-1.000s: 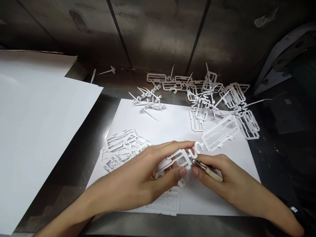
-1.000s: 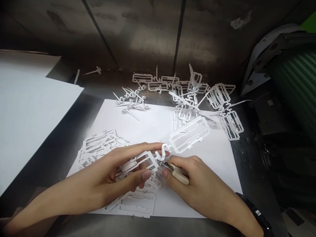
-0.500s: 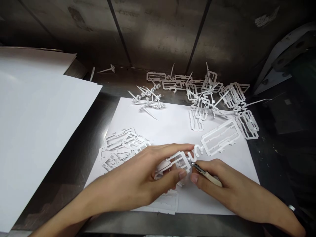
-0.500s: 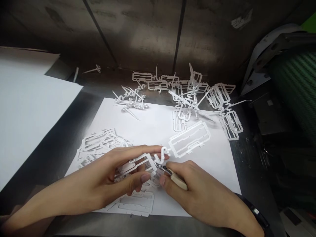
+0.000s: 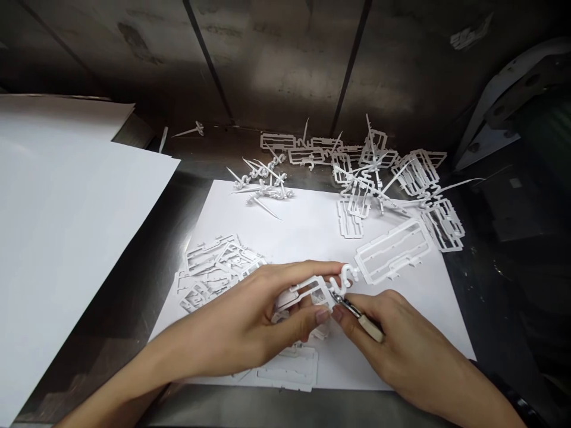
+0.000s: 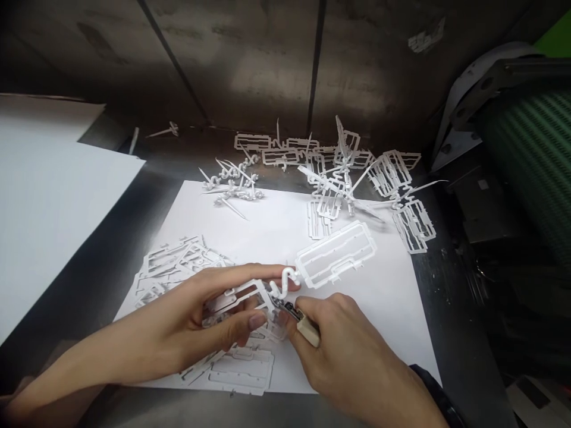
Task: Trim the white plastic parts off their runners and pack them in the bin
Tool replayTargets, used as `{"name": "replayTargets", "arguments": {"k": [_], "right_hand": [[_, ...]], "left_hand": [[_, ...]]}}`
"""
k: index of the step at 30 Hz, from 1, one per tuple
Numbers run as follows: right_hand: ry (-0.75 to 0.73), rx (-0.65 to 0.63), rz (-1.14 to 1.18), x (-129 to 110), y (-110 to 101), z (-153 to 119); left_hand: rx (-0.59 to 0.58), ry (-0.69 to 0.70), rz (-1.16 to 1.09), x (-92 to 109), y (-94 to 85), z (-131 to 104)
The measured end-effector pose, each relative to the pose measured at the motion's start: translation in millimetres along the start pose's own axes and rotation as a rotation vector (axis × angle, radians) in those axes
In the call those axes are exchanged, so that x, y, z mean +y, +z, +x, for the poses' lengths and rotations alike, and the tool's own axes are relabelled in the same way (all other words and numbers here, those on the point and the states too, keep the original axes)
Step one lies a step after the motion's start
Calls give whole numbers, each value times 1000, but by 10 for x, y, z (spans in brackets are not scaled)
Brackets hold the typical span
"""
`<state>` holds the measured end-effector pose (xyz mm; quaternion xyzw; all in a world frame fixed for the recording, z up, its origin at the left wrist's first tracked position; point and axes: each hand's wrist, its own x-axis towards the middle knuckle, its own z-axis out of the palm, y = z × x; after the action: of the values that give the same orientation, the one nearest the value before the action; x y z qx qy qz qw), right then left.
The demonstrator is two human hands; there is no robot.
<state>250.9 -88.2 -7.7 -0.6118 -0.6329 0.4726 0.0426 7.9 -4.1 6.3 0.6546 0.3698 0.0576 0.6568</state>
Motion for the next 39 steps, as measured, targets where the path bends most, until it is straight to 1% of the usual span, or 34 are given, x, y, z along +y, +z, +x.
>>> {"name": "replayTargets", "arguments": {"k": [5,9,12,15,16,18,20,21,22,25,26,28,30,31,32,34,35,36,38,39], "right_hand": [[17,20,-11,36,21,22],[14,16,26,29,10,34],[11,3,12,6,-54,-17],[-49,10,11,-3,-191,-95],[-74,38,33,4,-244,-110],[-100,168,73,38,-334,-105],[-79,324,60,93,-382,-48],[-58,365,41,122,-389,-6],[-43,366,25,148,-386,38],[-74,256,41,182,-359,142],[-98,238,61,178,-354,158],[-120,242,109,159,-360,162],[-100,270,175,146,-379,144],[-91,287,215,146,-389,134],[-89,306,254,150,-399,126],[-113,352,335,159,-413,114],[-129,374,373,159,-418,110],[-141,384,411,154,-420,106],[-146,359,493,120,-417,99],[-142,328,536,93,-410,94]], "left_hand": [[9,-28,-44,13,0,33],[-30,-77,-85,52,-20,49],[-24,-102,-76,62,-44,40],[-18,-112,-38,62,-73,22],[-13,-107,-27,64,-83,18],[-12,-87,-7,76,-101,17],[-15,-54,18,96,-114,22],[-19,-40,33,107,-120,25],[-24,-34,51,117,-126,25],[-24,-59,105,128,-170,-11],[4,-63,129,123,-202,-41],[133,-46,195,101,-295,-127],[272,-38,277,73,-416,-232],[306,-57,318,59,-478,-281],[309,-86,355,48,-535,-324],[252,-126,436,35,-615,-380],[237,-117,485,35,-632,-392],[257,-91,534,39,-629,-393],[394,-4,598,59,-560,-369],[469,37,587,71,-496,-349]]}}
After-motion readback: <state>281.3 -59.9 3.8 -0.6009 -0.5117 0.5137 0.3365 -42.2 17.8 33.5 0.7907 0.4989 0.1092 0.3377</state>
